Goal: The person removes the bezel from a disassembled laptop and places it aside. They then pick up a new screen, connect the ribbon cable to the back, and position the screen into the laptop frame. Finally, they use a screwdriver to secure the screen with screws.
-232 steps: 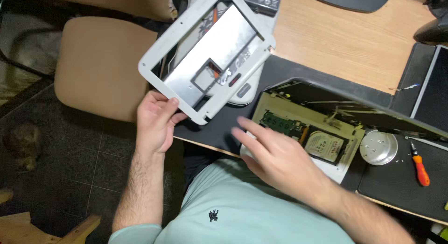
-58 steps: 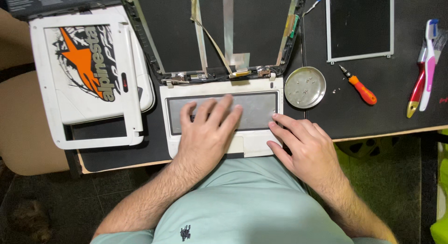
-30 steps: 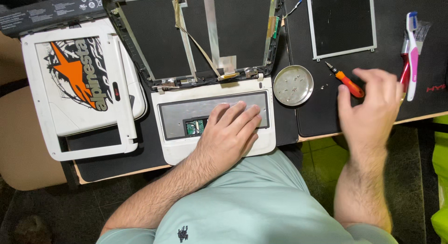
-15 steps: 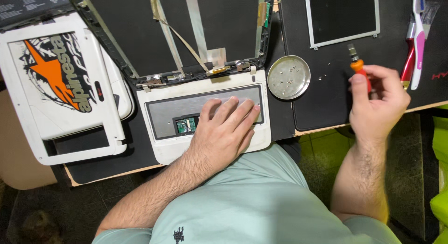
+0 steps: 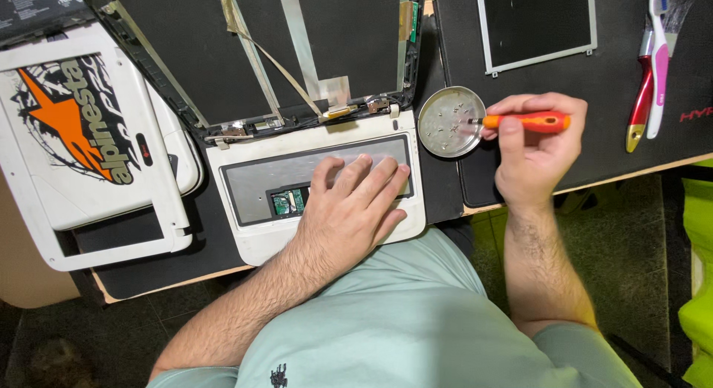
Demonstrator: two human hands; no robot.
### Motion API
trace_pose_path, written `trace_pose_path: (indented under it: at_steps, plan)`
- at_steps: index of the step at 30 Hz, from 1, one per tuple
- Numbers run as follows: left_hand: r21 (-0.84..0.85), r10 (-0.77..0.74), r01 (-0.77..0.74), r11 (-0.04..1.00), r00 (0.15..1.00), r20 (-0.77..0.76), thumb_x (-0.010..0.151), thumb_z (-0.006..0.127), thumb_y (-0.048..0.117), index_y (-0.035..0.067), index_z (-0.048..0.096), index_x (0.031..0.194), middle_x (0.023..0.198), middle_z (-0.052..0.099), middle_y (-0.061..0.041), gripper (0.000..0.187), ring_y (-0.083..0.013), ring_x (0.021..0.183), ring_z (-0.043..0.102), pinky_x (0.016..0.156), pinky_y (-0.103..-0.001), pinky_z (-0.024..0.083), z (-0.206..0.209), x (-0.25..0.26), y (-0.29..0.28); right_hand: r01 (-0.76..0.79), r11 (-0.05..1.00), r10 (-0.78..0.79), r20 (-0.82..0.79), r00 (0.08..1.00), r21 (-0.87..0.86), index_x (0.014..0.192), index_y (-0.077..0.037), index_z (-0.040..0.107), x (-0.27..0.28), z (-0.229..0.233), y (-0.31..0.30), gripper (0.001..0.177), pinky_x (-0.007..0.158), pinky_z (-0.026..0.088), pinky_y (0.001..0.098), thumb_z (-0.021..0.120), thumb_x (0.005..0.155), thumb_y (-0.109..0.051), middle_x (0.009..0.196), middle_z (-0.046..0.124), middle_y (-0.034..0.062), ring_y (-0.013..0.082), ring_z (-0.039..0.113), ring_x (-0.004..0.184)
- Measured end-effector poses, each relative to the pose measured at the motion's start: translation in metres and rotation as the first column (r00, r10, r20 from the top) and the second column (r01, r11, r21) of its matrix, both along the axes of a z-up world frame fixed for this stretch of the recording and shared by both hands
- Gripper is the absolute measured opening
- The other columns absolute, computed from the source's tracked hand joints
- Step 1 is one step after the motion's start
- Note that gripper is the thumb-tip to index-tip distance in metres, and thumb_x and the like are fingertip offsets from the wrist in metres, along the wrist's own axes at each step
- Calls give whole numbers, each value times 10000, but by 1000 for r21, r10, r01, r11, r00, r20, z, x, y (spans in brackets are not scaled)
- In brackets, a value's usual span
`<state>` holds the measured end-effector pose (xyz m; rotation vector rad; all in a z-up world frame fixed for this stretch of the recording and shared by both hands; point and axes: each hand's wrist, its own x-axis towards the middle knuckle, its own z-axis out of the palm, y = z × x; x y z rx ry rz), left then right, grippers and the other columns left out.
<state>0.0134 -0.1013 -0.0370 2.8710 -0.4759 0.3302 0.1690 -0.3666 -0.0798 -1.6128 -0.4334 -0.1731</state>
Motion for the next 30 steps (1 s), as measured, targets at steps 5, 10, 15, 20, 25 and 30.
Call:
trace_pose_path:
  at_steps: [5,10,15,20,25,30]
  plan:
    - [-20,3,-3,1000,1000,-3,1129,874,597,215,776,1572,1590,743,27,593,-272,1406,682,1201,-574,494,-1,0,0,58,997,-57,17,998,-59,1469,-70,404,-3,-4,-8,347,820,676,417,714,1314,-97,1130,727,349,370,754,957]
    - [-23,4,-4,1000,1000,-3,1122,885,587,208,776,1557,1568,740,27,587,-268,1393,682,1186,-562,499,2,1,0,117,993,-117,17,993,-12,1567,-77,388,1,-2,-13,358,700,637,425,639,1379,-248,1133,672,293,333,665,856]
    - [-19,20,-20,1000,1000,-6,1103,895,598,231,790,1565,1563,752,43,600,-264,1392,683,1212,-555,478,3,1,-1,32,992,-22,80,997,-122,1587,-39,383,-5,-2,-7,349,844,652,433,598,1373,-211,1110,731,298,340,706,860]
    - [-145,29,-30,989,1000,-5,1199,712,509,183,761,1595,1551,746,-28,515,-294,1412,658,1282,-614,430,-13,-3,-6,30,998,-19,200,980,-56,1575,78,420,5,-32,-13,448,697,650,364,714,1311,-133,997,744,316,302,738,750]
    - [-134,25,-27,991,1000,-13,1175,742,507,188,761,1592,1553,745,-16,525,-289,1410,652,1279,-609,431,-12,-3,-5,46,996,-28,230,973,-73,1546,90,441,5,-32,-13,434,691,647,354,728,1304,-128,996,759,321,298,742,751]
    - [-137,19,-20,990,1000,-11,1177,751,502,185,771,1566,1540,749,-18,503,-297,1403,656,1268,-613,437,-10,-1,-4,23,989,18,266,964,-149,1484,159,489,6,-36,-18,429,671,654,397,782,1275,-74,980,789,331,336,767,730]
